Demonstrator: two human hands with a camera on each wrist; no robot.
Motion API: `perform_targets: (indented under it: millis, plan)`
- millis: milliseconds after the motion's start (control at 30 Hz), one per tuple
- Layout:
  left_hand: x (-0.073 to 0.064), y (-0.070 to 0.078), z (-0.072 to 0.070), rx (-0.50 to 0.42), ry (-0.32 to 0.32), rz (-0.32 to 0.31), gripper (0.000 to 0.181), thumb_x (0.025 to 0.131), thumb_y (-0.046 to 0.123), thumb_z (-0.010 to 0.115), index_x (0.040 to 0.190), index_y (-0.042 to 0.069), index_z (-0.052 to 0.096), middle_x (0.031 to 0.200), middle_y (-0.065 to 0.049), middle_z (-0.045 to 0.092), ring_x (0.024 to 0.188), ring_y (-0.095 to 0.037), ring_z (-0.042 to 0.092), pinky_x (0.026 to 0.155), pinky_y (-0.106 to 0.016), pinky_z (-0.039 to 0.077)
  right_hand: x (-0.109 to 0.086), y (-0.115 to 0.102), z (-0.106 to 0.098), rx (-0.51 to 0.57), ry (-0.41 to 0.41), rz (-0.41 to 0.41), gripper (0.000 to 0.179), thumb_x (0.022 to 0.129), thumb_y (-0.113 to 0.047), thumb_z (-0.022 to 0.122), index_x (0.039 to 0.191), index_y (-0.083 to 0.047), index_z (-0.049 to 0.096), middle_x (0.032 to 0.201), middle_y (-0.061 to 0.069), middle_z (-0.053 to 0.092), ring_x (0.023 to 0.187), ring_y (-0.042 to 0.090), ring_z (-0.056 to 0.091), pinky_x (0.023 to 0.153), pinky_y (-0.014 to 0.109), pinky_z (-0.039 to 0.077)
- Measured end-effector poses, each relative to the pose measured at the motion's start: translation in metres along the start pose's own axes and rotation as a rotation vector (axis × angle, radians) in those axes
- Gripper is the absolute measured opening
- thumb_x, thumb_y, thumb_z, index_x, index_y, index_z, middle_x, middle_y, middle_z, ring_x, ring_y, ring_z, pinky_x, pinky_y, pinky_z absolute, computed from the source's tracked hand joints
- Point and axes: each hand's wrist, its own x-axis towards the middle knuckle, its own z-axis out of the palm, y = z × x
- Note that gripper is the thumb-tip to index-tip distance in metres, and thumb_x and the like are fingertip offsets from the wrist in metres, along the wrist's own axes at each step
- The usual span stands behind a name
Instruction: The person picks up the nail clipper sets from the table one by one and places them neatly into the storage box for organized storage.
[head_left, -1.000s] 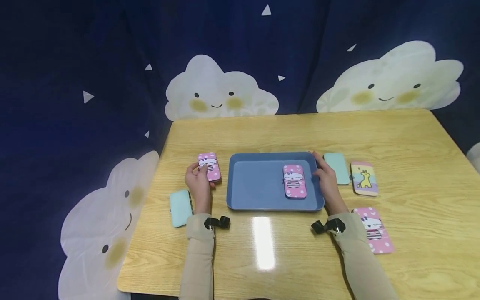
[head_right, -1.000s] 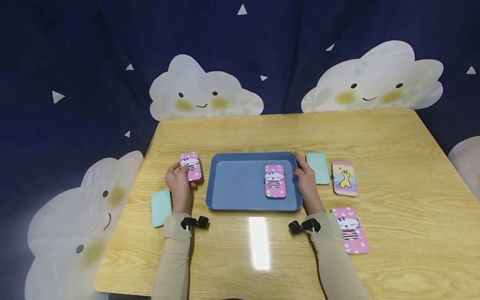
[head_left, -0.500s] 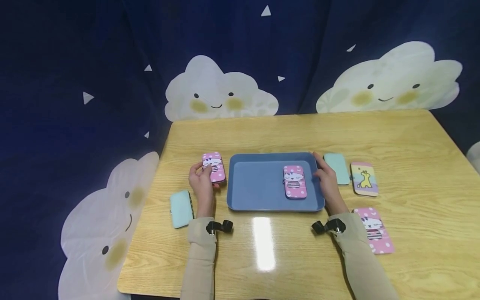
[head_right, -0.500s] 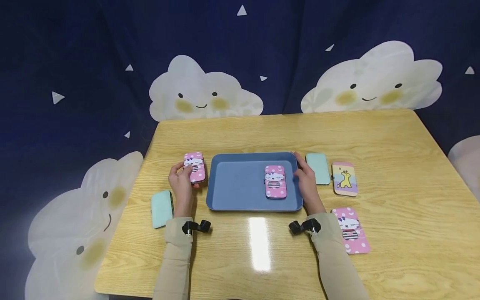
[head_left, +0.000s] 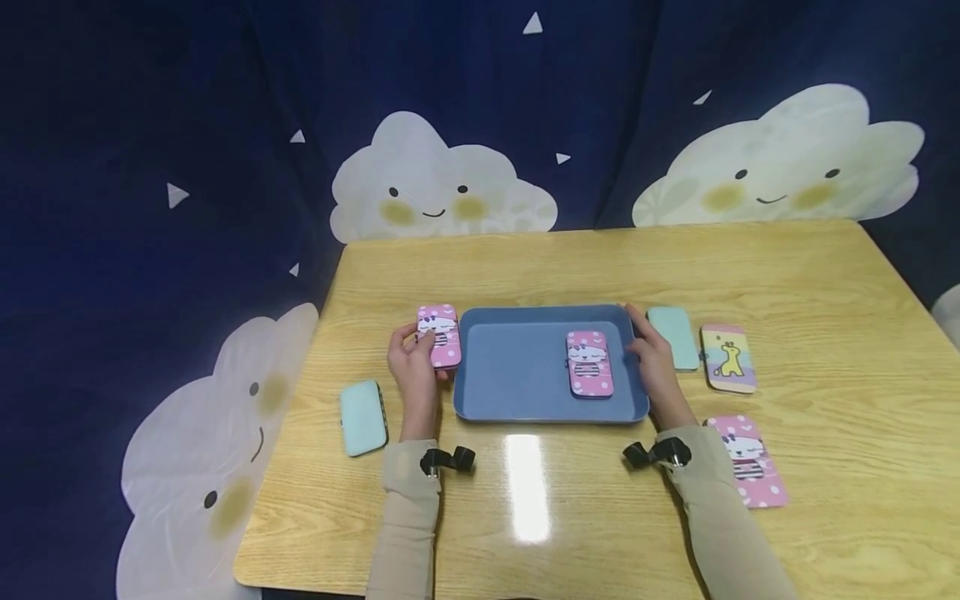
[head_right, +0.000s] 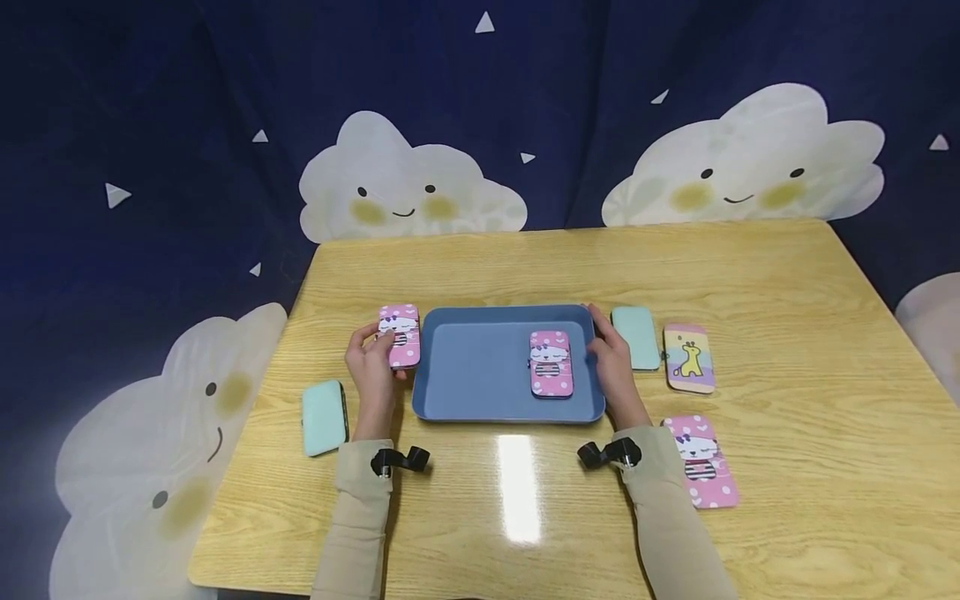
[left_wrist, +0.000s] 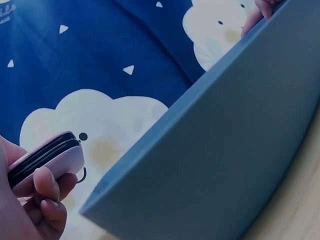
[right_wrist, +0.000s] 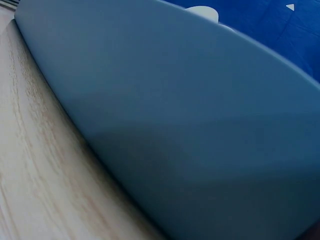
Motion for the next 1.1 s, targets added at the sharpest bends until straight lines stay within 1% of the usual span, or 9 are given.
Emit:
perform_targets:
  millis: [267, 400, 567, 667, 800, 900, 1000, 1100]
  plan:
    - [-0.006, 0.004, 0.006, -0.005, -0.025, -0.005, 0.029, 0.094, 0.01, 0.061, 0.122, 0.002, 0.055, 0.086, -0.013, 0.066, 0.039, -0.011, 0.047, 0.031, -0.021, 0.037, -0.001, 0.001, 0.0, -0.008, 0.006, 0.003, 0.067, 0.09, 0.007, 0.038, 0.155, -0.01, 0.033, 0.162, 0.007, 0.025, 0.15, 0.023, 0.011, 0.121, 0.042, 0.008]
    - [-0.008, 0.005, 0.009, 0.001, -0.038, -0.01, 0.029, 0.094, 0.011, 0.061, 0.122, 0.005, 0.056, 0.086, -0.012, 0.066, 0.04, -0.01, 0.048, 0.032, -0.021, 0.038, 0.0, 0.002, 0.0, -0.004, 0.004, 0.009, 0.067, 0.09, 0.007, 0.037, 0.155, -0.011, 0.033, 0.162, 0.006, 0.024, 0.15, 0.022, 0.011, 0.121, 0.042, 0.008]
    - [-0.011, 0.005, 0.011, 0.001, -0.05, -0.005, 0.028, 0.093, 0.01, 0.06, 0.12, 0.004, 0.055, 0.084, -0.012, 0.066, 0.039, -0.01, 0.048, 0.031, -0.021, 0.038, 0.002, 0.002, -0.002, 0.009, -0.001, 0.029, 0.067, 0.09, 0.007, 0.037, 0.155, -0.01, 0.032, 0.163, 0.007, 0.022, 0.15, 0.023, 0.009, 0.121, 0.042, 0.007]
    - [-0.012, 0.005, 0.013, -0.01, -0.051, -0.008, 0.028, 0.093, 0.008, 0.06, 0.12, 0.003, 0.054, 0.083, -0.012, 0.064, 0.038, -0.011, 0.047, 0.03, -0.021, 0.038, 0.0, -0.003, -0.001, 0.022, -0.008, 0.04, 0.067, 0.09, 0.009, 0.037, 0.155, -0.008, 0.031, 0.163, 0.009, 0.022, 0.151, 0.024, 0.009, 0.121, 0.043, 0.007]
    - [-0.014, 0.006, 0.015, -0.002, -0.061, -0.018, 0.028, 0.092, 0.008, 0.059, 0.12, 0.003, 0.053, 0.083, -0.011, 0.063, 0.039, -0.012, 0.048, 0.03, -0.022, 0.038, -0.008, -0.019, 0.002, 0.033, -0.015, 0.049, 0.067, 0.09, 0.01, 0.037, 0.154, -0.004, 0.031, 0.162, 0.011, 0.021, 0.151, 0.026, 0.008, 0.121, 0.044, 0.007]
    - [-0.016, 0.007, 0.017, 0.013, -0.074, -0.027, 0.028, 0.093, 0.008, 0.058, 0.12, 0.004, 0.052, 0.083, -0.011, 0.063, 0.039, -0.012, 0.048, 0.031, -0.022, 0.039, -0.012, -0.027, 0.004, 0.037, -0.019, 0.047, 0.067, 0.089, 0.01, 0.036, 0.154, -0.003, 0.029, 0.162, 0.013, 0.02, 0.15, 0.029, 0.007, 0.121, 0.045, 0.006]
    - [-0.017, 0.008, 0.019, 0.016, -0.087, -0.04, 0.028, 0.093, 0.007, 0.057, 0.12, 0.004, 0.051, 0.084, -0.012, 0.063, 0.039, -0.013, 0.049, 0.031, -0.023, 0.04, -0.013, -0.028, 0.004, 0.04, -0.02, 0.048, 0.067, 0.089, 0.011, 0.036, 0.154, -0.003, 0.028, 0.162, 0.014, 0.019, 0.15, 0.029, 0.007, 0.121, 0.045, 0.006]
    - [-0.018, 0.009, 0.021, 0.015, -0.106, -0.05, 0.029, 0.093, 0.007, 0.057, 0.12, 0.003, 0.05, 0.084, -0.012, 0.063, 0.042, -0.013, 0.052, 0.031, -0.024, 0.041, -0.01, -0.022, 0.002, 0.036, -0.015, 0.048, 0.066, 0.09, 0.011, 0.036, 0.154, -0.003, 0.03, 0.162, 0.012, 0.02, 0.151, 0.027, 0.008, 0.121, 0.044, 0.007]
